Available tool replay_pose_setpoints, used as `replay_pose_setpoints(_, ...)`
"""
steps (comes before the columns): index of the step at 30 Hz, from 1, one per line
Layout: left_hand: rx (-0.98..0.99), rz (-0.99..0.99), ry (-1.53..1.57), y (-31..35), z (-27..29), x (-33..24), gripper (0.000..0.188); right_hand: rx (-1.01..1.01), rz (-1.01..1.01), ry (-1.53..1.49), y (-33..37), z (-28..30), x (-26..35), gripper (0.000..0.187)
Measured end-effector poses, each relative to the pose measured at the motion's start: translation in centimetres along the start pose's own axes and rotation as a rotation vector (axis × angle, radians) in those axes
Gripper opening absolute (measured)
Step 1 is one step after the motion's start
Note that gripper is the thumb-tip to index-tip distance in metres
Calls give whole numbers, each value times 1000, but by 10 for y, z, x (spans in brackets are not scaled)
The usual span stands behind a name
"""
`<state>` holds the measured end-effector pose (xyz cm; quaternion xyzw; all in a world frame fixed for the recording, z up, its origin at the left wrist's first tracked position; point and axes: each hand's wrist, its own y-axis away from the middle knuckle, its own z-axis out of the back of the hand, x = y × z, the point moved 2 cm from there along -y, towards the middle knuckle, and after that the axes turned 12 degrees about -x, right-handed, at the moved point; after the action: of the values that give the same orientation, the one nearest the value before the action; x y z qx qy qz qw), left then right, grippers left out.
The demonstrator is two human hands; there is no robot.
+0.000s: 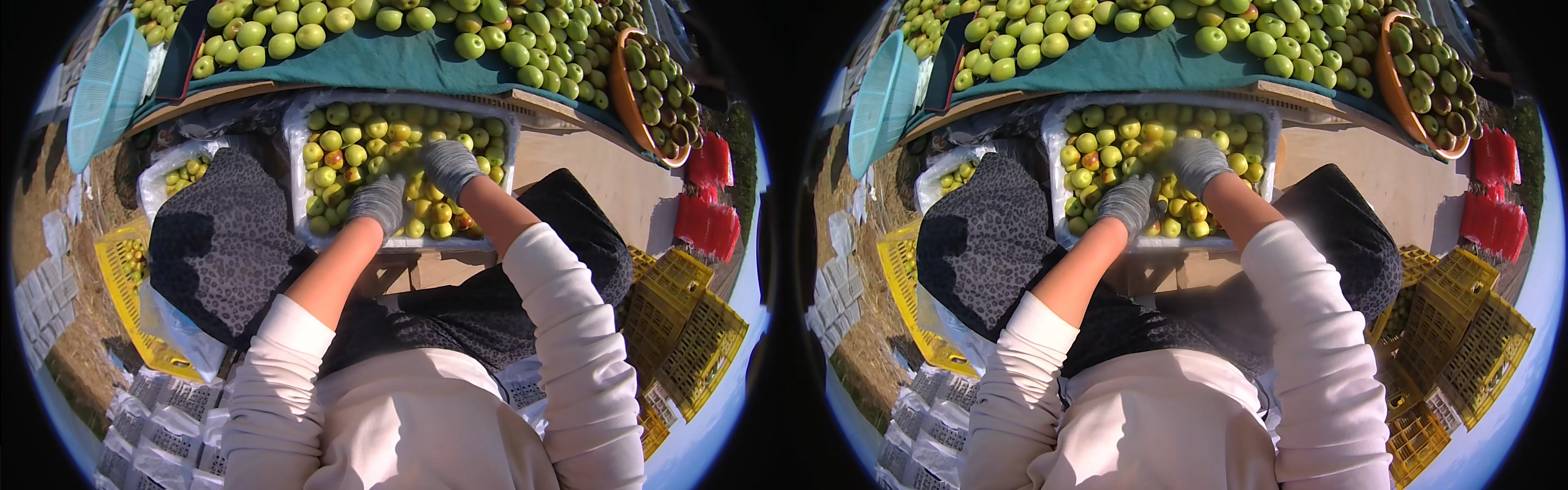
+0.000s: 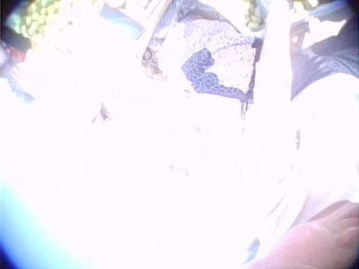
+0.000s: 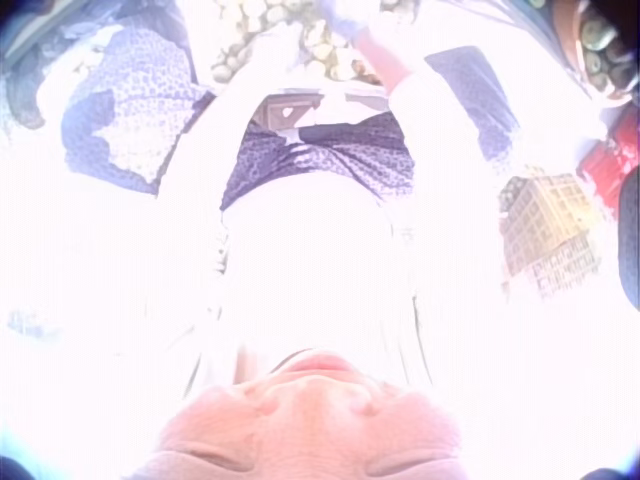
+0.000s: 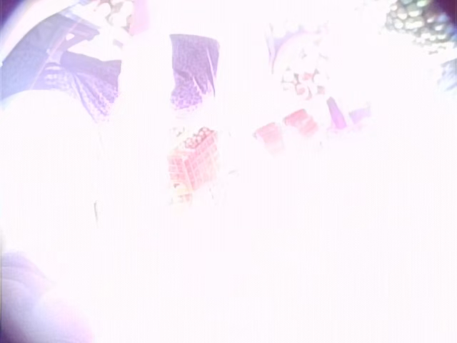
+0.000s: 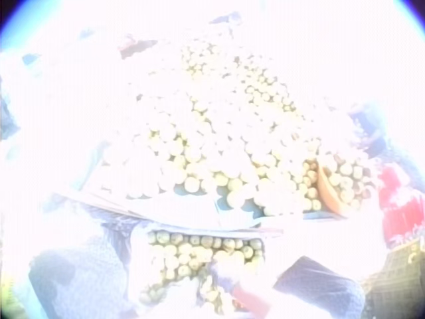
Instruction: The person sorts green apples by hand, picking them from a large pile on a table and placing them into a white crate between their legs. They repeatedly lift, inspect, and transfer apples, occasionally adjusting the pile to access more fruit.
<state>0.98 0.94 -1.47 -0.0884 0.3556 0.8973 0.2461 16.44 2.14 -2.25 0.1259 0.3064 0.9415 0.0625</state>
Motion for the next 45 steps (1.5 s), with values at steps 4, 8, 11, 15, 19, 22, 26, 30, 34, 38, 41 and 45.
replay_pose_setpoints(4,-36,14,60,1,14,-8,42,-261,49,-124,-8,-14,-24,26)
replay_pose_setpoints(8,-23,43,45,7,22,-3,42,-271,127,-93,-13,-23,-16,20)
replay_pose_setpoints(11,5,60,112,8,26,-8,43,-216,147,-52,-8,-14,-20,25)
replay_pose_setpoints(15,-81,63,198,13,22,-4,42,-441,190,-25,30,-11,-24,31)
replay_pose_setpoints(19,-280,33,267,12,23,-3,44,-732,29,-339,69,-11,-40,30)
replay_pose_setpoints(22,-390,127,153,2,34,1,47,-777,-60,-495,85,-25,-49,29)
replay_pose_setpoints(26,-345,38,-22,-3,35,6,47,-735,-122,-611,86,-43,-42,27)
replay_pose_setpoints(30,-356,73,-93,-10,34,-3,42,-631,-130,-440,71,-26,-27,31)
replay_pose_setpoints(34,-342,38,-151,-19,34,-8,34,-395,-194,-113,33,-9,-11,31)
replay_pose_setpoints(38,-427,-97,-228,-16,28,-3,28,-340,-182,-80,23,-10,-8,30)
replay_pose_setpoints(41,-493,-132,-256,-16,21,0,28,-377,-168,-49,25,-14,-8,26)
replay_pose_setpoints(45,-465,-98,-215,-22,23,2,26,-478,-191,-111,36,-17,-7,20)
